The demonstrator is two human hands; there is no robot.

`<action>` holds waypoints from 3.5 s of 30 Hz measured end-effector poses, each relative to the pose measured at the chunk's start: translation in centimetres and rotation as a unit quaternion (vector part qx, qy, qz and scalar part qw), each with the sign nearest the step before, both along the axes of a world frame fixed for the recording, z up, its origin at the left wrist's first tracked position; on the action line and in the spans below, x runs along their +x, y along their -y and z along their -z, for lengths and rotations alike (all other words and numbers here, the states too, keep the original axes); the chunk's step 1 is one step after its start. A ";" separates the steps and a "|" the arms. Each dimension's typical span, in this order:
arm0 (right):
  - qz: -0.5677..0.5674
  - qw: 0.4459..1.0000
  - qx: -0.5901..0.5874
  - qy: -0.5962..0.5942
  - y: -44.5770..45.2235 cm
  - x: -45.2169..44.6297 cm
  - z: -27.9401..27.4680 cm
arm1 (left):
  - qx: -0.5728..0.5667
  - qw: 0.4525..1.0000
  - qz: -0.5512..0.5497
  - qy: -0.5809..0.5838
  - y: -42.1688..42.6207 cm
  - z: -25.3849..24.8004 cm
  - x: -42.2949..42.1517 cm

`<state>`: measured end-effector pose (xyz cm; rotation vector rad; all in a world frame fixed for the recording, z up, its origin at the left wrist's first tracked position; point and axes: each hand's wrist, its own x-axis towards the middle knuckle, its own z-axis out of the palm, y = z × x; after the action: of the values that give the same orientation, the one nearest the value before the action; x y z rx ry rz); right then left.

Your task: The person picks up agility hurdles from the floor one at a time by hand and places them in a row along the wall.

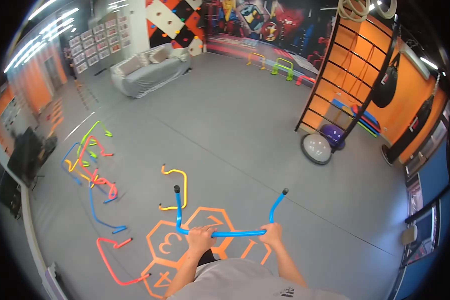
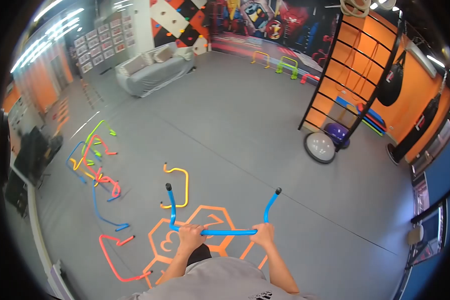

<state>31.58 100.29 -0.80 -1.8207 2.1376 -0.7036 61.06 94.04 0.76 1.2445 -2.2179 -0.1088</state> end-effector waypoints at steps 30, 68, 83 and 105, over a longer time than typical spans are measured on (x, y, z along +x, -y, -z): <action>0.290 0.784 -0.205 0.510 67.9 -19.6 -2.0 | 0.202 0.949 0.170 -0.173 76.5 -5.3 -19.8; -0.181 0.746 -0.280 0.576 171.9 -43.6 -14.8 | 0.317 0.934 0.163 -0.017 174.9 1.3 -48.8; -0.273 0.944 0.179 -0.051 212.5 -45.2 -4.2 | 0.250 0.938 0.018 0.239 208.2 -1.0 -39.7; -0.067 0.961 0.249 -0.103 259.9 -55.5 0.1 | 0.225 0.948 0.131 0.185 264.5 -0.8 -55.6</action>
<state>-23.94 -159.65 -0.89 -1.7839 2.0395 0.0636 5.45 -170.47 1.60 1.2684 -2.7890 -0.5550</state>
